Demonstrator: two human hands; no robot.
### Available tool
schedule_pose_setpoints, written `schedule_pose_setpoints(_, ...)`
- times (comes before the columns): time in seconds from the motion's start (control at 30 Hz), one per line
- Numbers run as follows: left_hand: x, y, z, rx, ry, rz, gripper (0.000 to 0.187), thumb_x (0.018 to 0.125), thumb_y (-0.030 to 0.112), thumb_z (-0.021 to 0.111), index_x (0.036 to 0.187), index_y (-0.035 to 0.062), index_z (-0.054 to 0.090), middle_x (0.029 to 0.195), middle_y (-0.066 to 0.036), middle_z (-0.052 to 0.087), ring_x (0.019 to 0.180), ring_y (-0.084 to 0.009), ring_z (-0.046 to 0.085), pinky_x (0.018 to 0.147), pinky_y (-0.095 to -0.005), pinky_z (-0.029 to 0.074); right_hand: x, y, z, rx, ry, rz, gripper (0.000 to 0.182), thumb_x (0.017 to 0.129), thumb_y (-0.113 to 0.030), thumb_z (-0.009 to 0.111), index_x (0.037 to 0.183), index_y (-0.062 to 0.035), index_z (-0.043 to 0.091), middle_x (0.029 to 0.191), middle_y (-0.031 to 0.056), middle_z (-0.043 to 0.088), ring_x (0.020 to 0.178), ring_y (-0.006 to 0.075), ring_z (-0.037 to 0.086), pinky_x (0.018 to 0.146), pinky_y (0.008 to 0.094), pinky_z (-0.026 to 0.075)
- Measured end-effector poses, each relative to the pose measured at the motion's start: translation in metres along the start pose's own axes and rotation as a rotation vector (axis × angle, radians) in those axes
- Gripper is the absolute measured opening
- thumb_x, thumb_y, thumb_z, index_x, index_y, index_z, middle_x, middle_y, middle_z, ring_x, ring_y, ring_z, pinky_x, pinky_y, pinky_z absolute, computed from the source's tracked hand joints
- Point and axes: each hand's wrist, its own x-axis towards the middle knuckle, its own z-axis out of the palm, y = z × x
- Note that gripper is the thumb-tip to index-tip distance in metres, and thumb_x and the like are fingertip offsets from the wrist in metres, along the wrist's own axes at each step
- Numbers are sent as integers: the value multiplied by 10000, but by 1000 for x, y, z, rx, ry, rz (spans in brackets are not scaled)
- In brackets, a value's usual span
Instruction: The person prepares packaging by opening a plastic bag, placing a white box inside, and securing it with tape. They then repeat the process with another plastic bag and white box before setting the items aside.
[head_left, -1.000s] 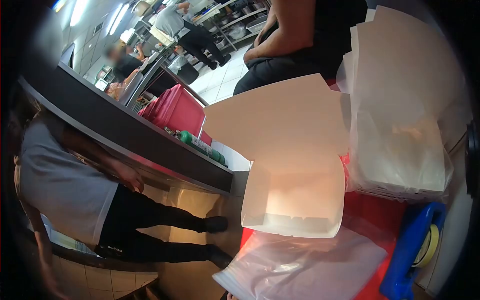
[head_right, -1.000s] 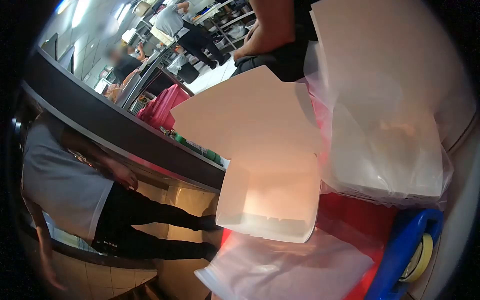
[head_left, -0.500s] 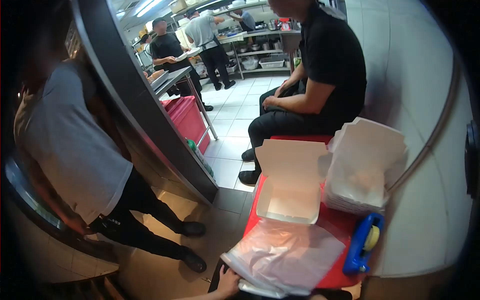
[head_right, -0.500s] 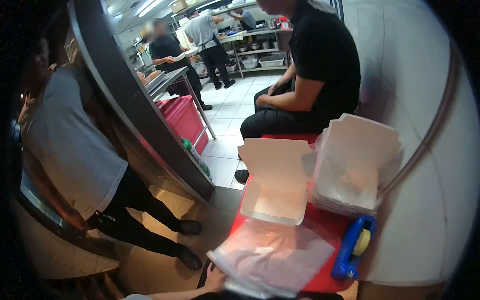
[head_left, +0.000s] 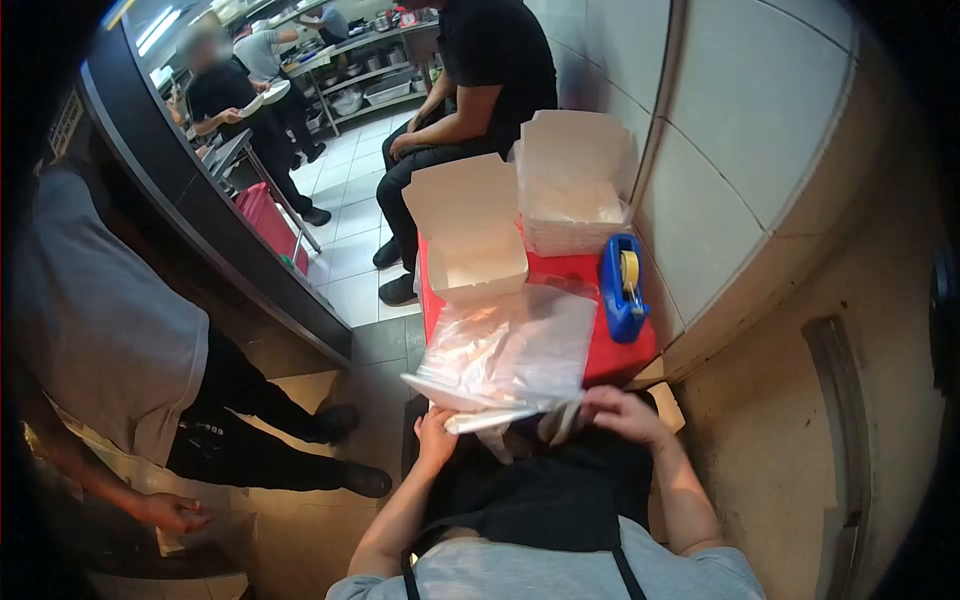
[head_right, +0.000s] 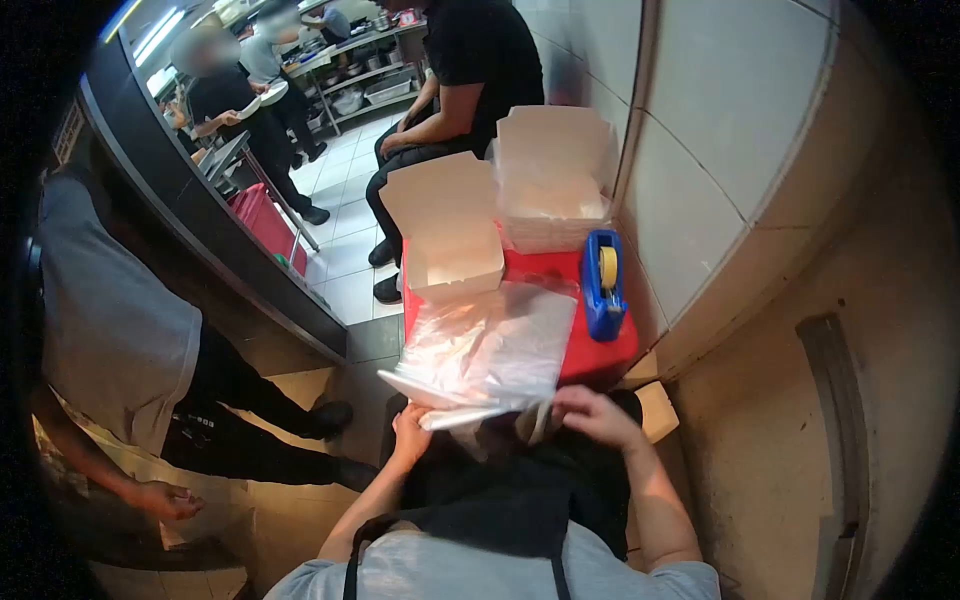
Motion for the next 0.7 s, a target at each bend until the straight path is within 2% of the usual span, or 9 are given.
schedule_pose_setpoints(0.1, 13, 23, -21, -101, 107, 107, 140, 734, 147, 629, 833, 59, 677, 827, -112, 641, 803, -295, 616, 779, -402, 450, 3, -16, -14, 169, 350, -98, 449, 796, 40, 527, 1240, -24, 506, 1261, 59, 445, 1224, 194, 416, 1043, 320, 305)
schedule_pose_setpoints(0.17, 22, 44, -36, -252, 171, 63, 143, 743, 139, 634, 839, 40, 671, 755, -153, 622, 714, -306, 618, 661, -335, 470, 21, -32, -18, 192, 503, -286, 513, 789, 67, 512, 1292, 37, 421, 1362, 62, 324, 1288, 201, 349, 1063, 323, 280)
schedule_pose_setpoints(0.23, 36, 53, -47, -366, 173, -2, 214, 799, 209, 654, 839, -1, 664, 754, -117, 649, 682, -200, 610, 648, -309, 461, 42, -33, -12, 133, 600, -326, 524, 787, 58, 509, 1301, 10, 420, 1370, 81, 315, 1296, 223, 338, 1064, 327, 277)
schedule_pose_setpoints(0.33, 52, 73, -65, -623, 134, -98, 373, 857, 317, 637, 855, -55, 654, 774, -56, 665, 682, -90, 566, 610, -268, 453, 67, -42, 0, -343, 620, -316, 555, 776, 32, 535, 1314, -21, 410, 1379, 101, 311, 1303, 253, 322, 1068, 344, 266)
schedule_pose_setpoints(0.43, 70, 87, -74, -848, 204, -115, 370, 862, 311, 632, 893, -56, 657, 761, -44, 656, 675, -75, 562, 600, -249, 446, 95, -21, -2, -586, 627, -361, 594, 763, 2, 558, 1330, -41, 386, 1388, 130, 310, 1304, 284, 312, 1076, 365, 246)
schedule_pose_setpoints(0.57, 85, 105, -80, -782, 255, -67, 315, 867, 274, 631, 897, -38, 659, 736, -18, 636, 645, -55, 527, 576, -231, 425, 115, 9, 1, -513, 513, -288, 646, 831, -163, 621, 1377, -48, 296, 1400, 153, 315, 1316, 315, 296, 1078, 382, 234)
schedule_pose_setpoints(0.6, 86, 102, -75, -726, 249, -52, 295, 870, 265, 628, 894, -27, 659, 742, -11, 634, 640, -52, 520, 572, -225, 420, 117, -1, 6, -740, 506, -275, 717, 836, -213, 646, 1402, -62, 232, 1412, 167, 319, 1313, 304, 311, 1070, 387, 250)
schedule_pose_setpoints(0.67, 87, 104, -69, -693, 213, -46, 244, 869, 220, 628, 898, -21, 657, 749, 2, 627, 643, -51, 510, 571, -221, 413, 121, -39, 47, 369, 278, -149, 716, 819, -158, 656, 1402, -76, 249, 1384, 184, 358, 1285, 277, 364, 1028, 385, 323)
schedule_pose_setpoints(0.7, 87, 104, -63, -685, 221, -9, 241, 863, 210, 629, 905, -25, 656, 721, 3, 617, 634, -52, 505, 564, -227, 412, 124, -43, 60, 137, 276, -206, 681, 820, -140, 650, 1389, -80, 282, 1351, 170, 391, 1259, 257, 390, 1008, 375, 346)
